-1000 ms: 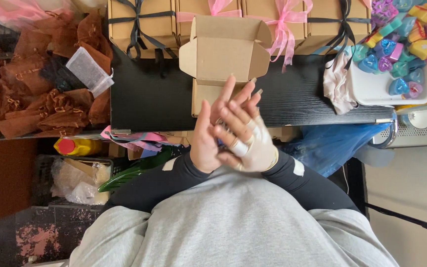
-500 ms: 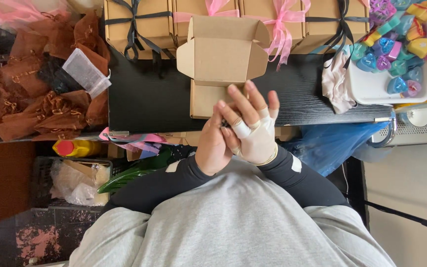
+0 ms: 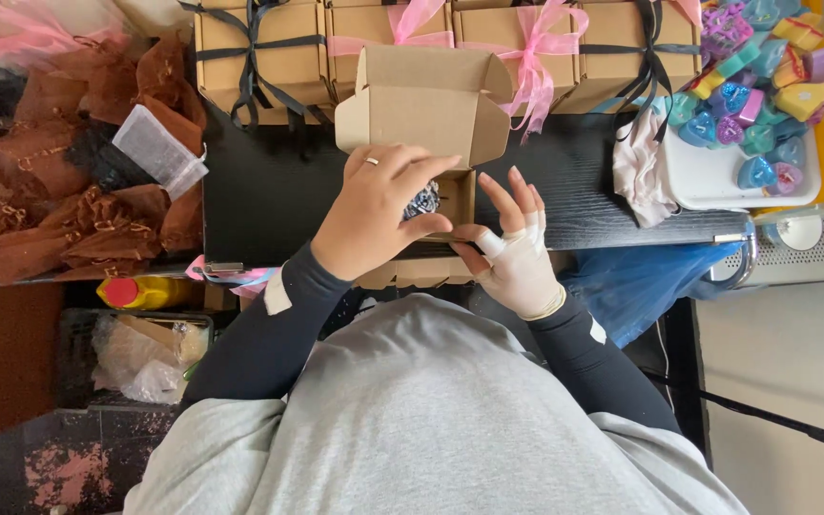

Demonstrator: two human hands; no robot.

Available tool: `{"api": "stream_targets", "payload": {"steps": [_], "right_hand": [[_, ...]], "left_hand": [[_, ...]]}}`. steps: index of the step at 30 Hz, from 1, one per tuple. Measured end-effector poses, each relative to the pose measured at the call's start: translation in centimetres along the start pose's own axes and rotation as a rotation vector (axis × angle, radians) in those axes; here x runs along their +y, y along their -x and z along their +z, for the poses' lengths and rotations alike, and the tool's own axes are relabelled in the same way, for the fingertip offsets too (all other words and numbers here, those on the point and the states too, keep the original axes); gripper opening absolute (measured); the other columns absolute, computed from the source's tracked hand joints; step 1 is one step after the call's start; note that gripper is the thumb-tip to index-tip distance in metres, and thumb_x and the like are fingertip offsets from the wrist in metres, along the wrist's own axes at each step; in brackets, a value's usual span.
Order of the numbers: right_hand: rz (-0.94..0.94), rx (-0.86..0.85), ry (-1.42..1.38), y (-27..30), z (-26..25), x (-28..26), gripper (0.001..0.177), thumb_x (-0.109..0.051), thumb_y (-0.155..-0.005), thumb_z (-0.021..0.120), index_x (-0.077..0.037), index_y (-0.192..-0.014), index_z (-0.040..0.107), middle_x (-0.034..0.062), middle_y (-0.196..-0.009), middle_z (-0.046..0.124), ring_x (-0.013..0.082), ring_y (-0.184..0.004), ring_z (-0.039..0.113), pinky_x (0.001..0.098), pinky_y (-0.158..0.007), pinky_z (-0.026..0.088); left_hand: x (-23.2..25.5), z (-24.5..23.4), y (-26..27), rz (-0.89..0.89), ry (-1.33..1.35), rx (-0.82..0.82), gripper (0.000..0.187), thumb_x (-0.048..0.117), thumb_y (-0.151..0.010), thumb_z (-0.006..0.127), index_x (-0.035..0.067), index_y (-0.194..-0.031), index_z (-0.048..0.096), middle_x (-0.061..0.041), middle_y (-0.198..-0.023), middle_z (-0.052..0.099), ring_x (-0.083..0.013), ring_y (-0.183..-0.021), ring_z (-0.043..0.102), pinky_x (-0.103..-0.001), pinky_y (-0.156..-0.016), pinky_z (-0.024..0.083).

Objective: Packaging heart-shaped wax melts and other items into small cardboard boxes with ribbons and filler.

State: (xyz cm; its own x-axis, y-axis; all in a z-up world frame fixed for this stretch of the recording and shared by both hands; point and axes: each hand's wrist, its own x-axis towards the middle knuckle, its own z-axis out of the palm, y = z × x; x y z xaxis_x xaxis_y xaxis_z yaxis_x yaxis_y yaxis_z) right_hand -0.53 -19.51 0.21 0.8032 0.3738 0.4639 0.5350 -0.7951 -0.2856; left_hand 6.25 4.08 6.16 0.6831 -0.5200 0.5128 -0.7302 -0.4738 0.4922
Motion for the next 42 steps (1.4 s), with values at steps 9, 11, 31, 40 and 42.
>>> {"api": "stream_targets", "payload": {"steps": [9, 11, 31, 40, 42], "right_hand": [[-0.155, -0.022, 0.016, -3.4, -3.2, 0.3, 0.041, -0.042, -0.083, 0.086, -0.02, -0.114, 0.071, 0.0088, -0.128, 0.052, 0.0337, -0.129, 0.045, 0.0567, -0.114, 0.035], [-0.192, -0.04, 0.042, -4.8, -3.0, -0.4, 0.045, -0.045, -0.081, 0.086, -0.019, -0.116, 0.071, 0.0091, -0.125, 0.052, 0.0334, -0.127, 0.045, 0.0568, -0.114, 0.034], [-0.349, -0.243, 0.066, -5.5, -4.2, 0.7, 0.062, -0.068, -0.081, 0.07, -0.013, -0.108, 0.076, 0.0079, -0.119, 0.061, 0.0301, -0.123, 0.053, 0.0629, -0.118, 0.024], [-0.357, -0.372, 0.123, -5.0, -3.1, 0.2, 0.052, -0.062, -0.085, 0.07, -0.012, -0.1, 0.076, 0.0049, -0.113, 0.069, 0.032, -0.141, 0.047, 0.0735, -0.118, 0.006], [-0.319, -0.399, 0.11, -4.9, -3.5, 0.1, 0.049, -0.061, -0.083, 0.071, -0.012, -0.089, 0.074, 0.009, -0.121, 0.068, 0.038, -0.146, 0.041, 0.077, -0.113, 0.0]], "left_hand": [[-2.9, -3.4, 2.0, 0.246, -0.051, -0.06, 0.052, 0.058, -0.1, 0.055, 0.008, -0.09, 0.066, -0.007, -0.105, 0.065, -0.0303, -0.112, 0.061, -0.046, -0.104, 0.046], [-3.1, -3.0, 1.5, 0.299, -0.067, -0.091, 0.055, 0.06, -0.099, 0.055, 0.007, -0.088, 0.065, -0.007, -0.103, 0.065, -0.0301, -0.111, 0.061, -0.046, -0.104, 0.047], [-1.8, -2.6, 1.5, 0.345, -0.034, -0.183, 0.061, 0.063, -0.099, 0.051, 0.004, -0.092, 0.066, -0.01, -0.097, 0.063, -0.0322, -0.104, 0.061, -0.045, -0.107, 0.044], [-2.1, -0.8, 2.5, 0.208, -0.217, -0.37, 0.06, 0.063, -0.098, 0.049, 0.008, -0.088, 0.07, -0.009, -0.092, 0.064, -0.029, -0.097, 0.066, -0.052, -0.119, 0.035], [-1.6, -1.0, 2.8, 0.199, -0.228, -0.312, 0.056, 0.061, -0.096, 0.05, 0.012, -0.083, 0.072, -0.009, -0.095, 0.065, -0.0289, -0.101, 0.067, -0.06, -0.12, 0.027]]}}
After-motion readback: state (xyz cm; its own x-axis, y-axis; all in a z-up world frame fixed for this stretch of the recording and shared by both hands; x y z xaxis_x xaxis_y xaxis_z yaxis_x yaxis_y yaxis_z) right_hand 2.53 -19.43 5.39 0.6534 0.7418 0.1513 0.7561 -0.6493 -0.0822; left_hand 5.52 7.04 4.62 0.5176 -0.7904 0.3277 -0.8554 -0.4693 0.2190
